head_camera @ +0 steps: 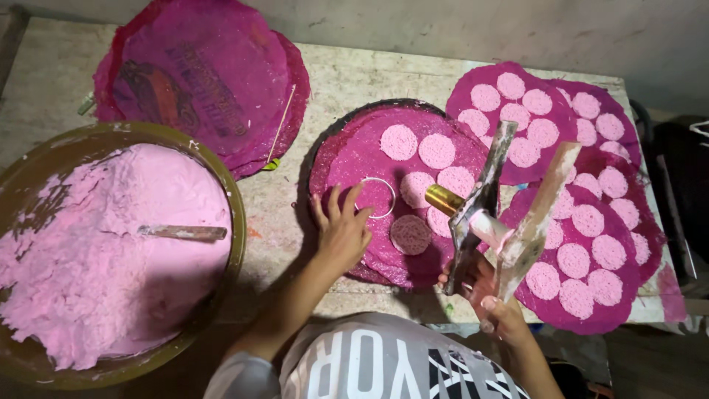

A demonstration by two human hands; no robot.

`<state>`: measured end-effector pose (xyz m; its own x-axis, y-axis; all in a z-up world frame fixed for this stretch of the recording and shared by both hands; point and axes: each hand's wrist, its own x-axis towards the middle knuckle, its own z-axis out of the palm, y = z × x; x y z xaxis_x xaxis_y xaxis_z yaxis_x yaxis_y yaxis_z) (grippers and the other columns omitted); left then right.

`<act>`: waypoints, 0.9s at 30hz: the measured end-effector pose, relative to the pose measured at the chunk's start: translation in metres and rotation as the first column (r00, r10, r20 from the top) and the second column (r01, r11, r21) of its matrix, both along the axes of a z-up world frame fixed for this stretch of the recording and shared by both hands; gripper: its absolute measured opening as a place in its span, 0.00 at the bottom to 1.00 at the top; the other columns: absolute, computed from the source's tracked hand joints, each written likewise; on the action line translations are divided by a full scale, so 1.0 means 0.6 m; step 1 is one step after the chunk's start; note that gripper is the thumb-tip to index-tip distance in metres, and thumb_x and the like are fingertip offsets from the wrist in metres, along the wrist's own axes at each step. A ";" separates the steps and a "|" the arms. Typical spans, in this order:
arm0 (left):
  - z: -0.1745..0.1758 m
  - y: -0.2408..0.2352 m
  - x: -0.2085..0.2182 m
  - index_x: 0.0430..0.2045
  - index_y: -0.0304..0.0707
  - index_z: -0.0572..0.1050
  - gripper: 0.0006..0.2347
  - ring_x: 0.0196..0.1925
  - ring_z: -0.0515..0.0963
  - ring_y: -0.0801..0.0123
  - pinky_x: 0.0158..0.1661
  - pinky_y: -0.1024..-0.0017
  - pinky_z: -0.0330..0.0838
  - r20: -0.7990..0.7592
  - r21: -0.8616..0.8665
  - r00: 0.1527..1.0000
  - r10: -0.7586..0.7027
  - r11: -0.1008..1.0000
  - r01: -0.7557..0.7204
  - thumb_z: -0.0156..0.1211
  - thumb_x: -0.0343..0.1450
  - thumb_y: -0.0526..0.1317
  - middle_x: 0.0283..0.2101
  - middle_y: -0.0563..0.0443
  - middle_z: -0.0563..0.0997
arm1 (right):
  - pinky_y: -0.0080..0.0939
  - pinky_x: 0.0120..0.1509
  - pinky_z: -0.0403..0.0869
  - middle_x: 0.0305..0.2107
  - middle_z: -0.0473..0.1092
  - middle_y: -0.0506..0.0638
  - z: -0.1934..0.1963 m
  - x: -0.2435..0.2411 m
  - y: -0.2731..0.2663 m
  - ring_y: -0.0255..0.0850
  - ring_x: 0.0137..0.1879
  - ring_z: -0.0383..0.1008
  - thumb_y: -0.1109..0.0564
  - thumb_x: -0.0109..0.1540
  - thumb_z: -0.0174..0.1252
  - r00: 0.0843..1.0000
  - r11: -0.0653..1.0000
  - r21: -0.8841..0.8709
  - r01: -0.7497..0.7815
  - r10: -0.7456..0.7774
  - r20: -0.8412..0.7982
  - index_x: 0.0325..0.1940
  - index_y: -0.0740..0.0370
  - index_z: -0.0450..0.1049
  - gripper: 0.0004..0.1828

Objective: The person scoops pink dough from a large bowl and uses a circular cutter and a wooden mallet to press and release round portions onto a pink tray. The person repeats this process to fill multiple trays with uniformly shaped dough pieces.

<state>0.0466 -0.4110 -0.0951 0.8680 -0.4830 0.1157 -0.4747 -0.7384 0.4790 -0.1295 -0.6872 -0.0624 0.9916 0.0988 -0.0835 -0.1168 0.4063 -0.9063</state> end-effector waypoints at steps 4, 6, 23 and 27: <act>0.002 0.002 -0.006 0.42 0.41 0.79 0.13 0.74 0.48 0.38 0.64 0.22 0.30 0.026 0.006 0.997 -0.073 0.997 0.073 0.64 0.64 0.40 0.70 0.42 0.56 | 0.63 0.73 0.64 0.63 0.60 0.64 0.033 -0.009 0.009 0.56 0.68 0.65 0.41 0.53 0.66 0.997 0.995 -0.066 0.081 -0.080 0.024 0.78 0.68 0.45 0.59; -0.002 0.008 -0.026 0.45 0.44 0.78 0.14 0.75 0.49 0.41 0.65 0.22 0.31 -0.027 0.023 0.996 -0.082 0.996 0.083 0.63 0.66 0.40 0.70 0.43 0.57 | 0.61 0.73 0.66 0.62 0.62 0.64 0.043 -0.014 0.012 0.57 0.67 0.67 0.41 0.51 0.66 0.996 0.988 -0.131 0.086 -0.087 -0.005 0.77 0.69 0.46 0.59; 0.082 -0.034 0.118 0.64 0.39 0.69 0.27 0.64 0.72 0.54 0.71 0.54 0.60 0.171 -0.793 0.397 -0.902 -0.365 -0.488 0.58 0.72 0.53 0.51 0.47 0.75 | 0.54 0.64 0.74 0.50 0.78 0.64 0.093 0.161 -0.066 0.55 0.58 0.80 0.24 0.64 0.24 0.612 0.687 -0.103 -0.720 0.558 -0.560 0.68 0.69 0.62 0.51; 0.036 -0.072 0.171 0.52 0.40 0.72 0.17 0.54 0.75 0.61 0.70 0.55 0.62 0.171 -0.693 0.566 -0.807 -0.507 -0.513 0.57 0.73 0.48 0.42 0.52 0.76 | 0.50 0.59 0.78 0.46 0.76 0.59 0.155 0.244 -0.077 0.51 0.51 0.80 0.24 0.62 0.25 0.572 0.568 -0.316 -0.760 0.354 -0.740 0.67 0.62 0.67 0.49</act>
